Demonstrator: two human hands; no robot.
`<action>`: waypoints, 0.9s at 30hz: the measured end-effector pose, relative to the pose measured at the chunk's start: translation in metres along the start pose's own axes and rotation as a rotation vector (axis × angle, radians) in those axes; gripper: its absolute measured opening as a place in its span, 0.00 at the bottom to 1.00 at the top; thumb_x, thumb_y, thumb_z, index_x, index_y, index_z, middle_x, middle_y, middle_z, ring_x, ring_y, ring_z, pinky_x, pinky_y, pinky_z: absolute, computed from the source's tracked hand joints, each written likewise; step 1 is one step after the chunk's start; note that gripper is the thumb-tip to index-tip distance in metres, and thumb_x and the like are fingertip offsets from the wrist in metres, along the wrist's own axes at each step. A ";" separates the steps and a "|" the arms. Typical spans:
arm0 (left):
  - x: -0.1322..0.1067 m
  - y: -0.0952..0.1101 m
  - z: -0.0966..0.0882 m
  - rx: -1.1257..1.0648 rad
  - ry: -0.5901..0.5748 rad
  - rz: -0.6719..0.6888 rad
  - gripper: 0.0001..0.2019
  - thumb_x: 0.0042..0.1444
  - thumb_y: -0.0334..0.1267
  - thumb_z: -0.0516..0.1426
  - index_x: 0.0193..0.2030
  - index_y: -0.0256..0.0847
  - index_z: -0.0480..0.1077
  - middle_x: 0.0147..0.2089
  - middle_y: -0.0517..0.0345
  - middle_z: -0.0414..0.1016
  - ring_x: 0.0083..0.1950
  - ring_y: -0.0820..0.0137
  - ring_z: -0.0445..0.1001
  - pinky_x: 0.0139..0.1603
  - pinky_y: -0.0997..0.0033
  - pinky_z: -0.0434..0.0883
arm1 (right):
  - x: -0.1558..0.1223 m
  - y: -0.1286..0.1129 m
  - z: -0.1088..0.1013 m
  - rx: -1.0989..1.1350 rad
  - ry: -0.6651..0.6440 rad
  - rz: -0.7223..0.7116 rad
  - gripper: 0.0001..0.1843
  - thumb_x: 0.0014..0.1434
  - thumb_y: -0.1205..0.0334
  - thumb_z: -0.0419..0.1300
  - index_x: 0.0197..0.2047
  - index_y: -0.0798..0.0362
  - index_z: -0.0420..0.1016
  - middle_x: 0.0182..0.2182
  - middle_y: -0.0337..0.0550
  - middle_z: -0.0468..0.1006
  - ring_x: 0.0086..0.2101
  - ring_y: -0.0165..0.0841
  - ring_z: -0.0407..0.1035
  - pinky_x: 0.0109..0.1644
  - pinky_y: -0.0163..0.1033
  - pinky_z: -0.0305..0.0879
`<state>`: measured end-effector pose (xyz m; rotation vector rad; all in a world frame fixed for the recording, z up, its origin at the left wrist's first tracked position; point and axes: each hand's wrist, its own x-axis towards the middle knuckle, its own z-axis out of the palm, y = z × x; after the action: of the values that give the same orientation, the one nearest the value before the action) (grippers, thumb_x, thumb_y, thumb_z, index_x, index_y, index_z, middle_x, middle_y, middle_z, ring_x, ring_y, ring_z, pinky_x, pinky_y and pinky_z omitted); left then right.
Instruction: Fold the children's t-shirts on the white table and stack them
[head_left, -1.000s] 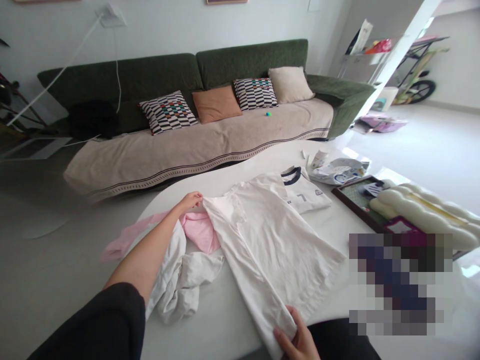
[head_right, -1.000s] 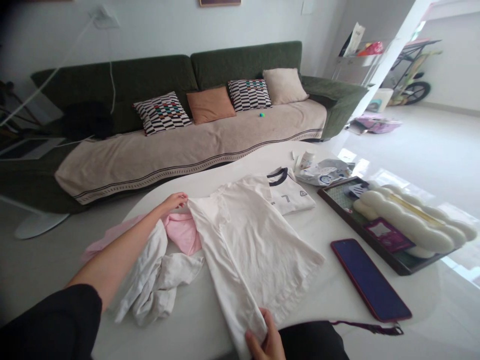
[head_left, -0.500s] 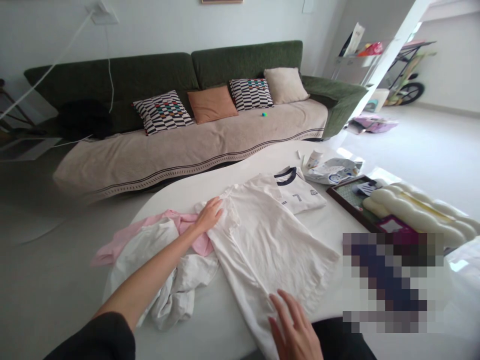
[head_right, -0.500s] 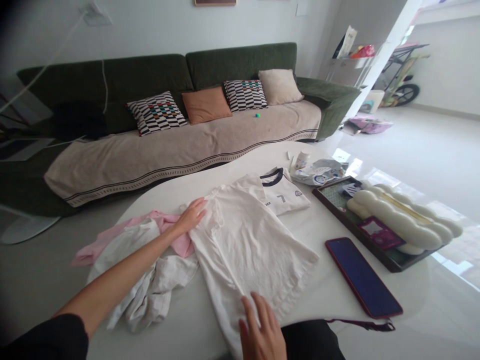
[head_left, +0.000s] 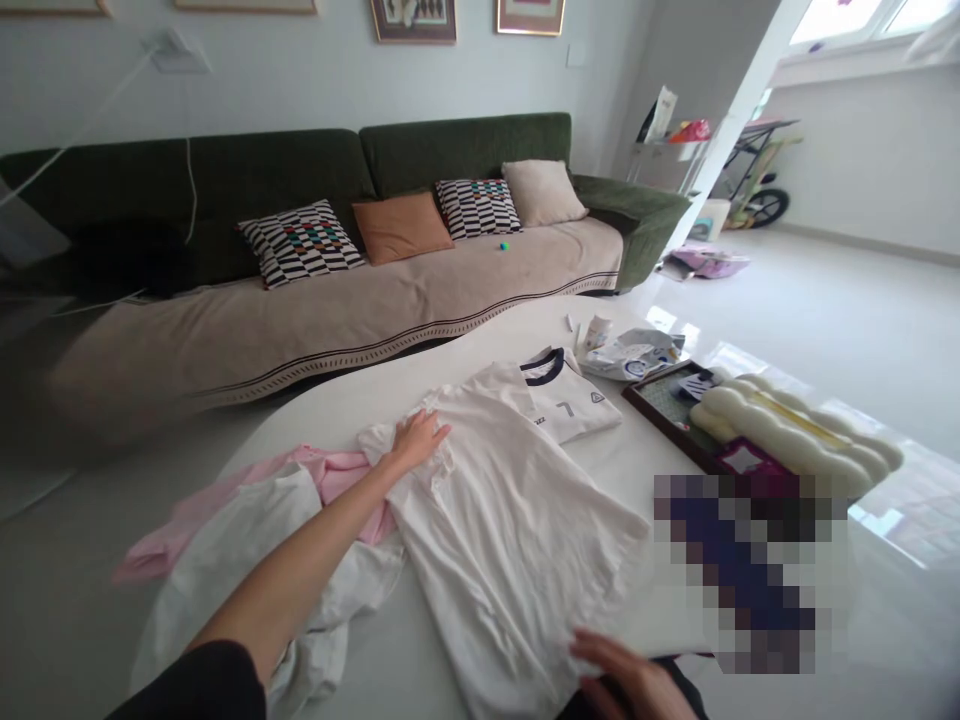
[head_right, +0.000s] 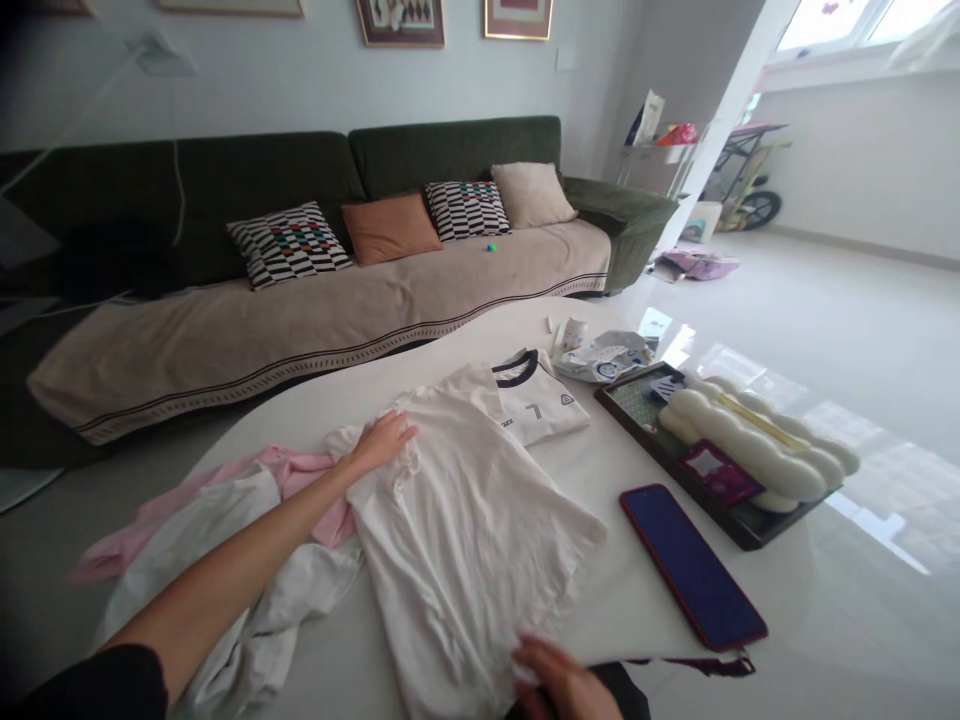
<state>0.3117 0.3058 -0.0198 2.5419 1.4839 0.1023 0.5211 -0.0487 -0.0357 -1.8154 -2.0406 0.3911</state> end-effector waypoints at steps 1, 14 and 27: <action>0.015 0.010 -0.005 -0.025 0.035 0.043 0.24 0.58 0.47 0.42 0.56 0.37 0.60 0.57 0.44 0.62 0.57 0.60 0.60 0.56 0.56 0.58 | 0.011 0.015 -0.012 -0.012 0.072 0.095 0.17 0.59 0.57 0.47 0.47 0.44 0.71 0.44 0.40 0.75 0.42 0.32 0.71 0.45 0.34 0.67; 0.145 0.129 -0.020 0.239 -0.060 0.574 0.24 0.46 0.21 0.50 0.49 0.46 0.67 0.49 0.52 0.68 0.53 0.61 0.59 0.50 0.60 0.60 | 0.081 0.103 -0.029 0.150 0.321 0.469 0.13 0.50 0.57 0.51 0.33 0.53 0.73 0.25 0.43 0.74 0.25 0.32 0.68 0.31 0.36 0.64; 0.082 0.047 -0.095 0.296 0.222 0.584 0.09 0.53 0.34 0.51 0.35 0.41 0.72 0.35 0.54 0.69 0.46 0.63 0.62 0.58 0.52 0.47 | 0.057 0.052 -0.045 0.138 0.407 0.280 0.07 0.52 0.62 0.51 0.32 0.53 0.68 0.27 0.43 0.69 0.30 0.33 0.65 0.34 0.37 0.63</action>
<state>0.3771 0.3671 0.0792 3.2237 0.8094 0.2720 0.5824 0.0119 -0.0133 -1.9137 -1.4610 0.2081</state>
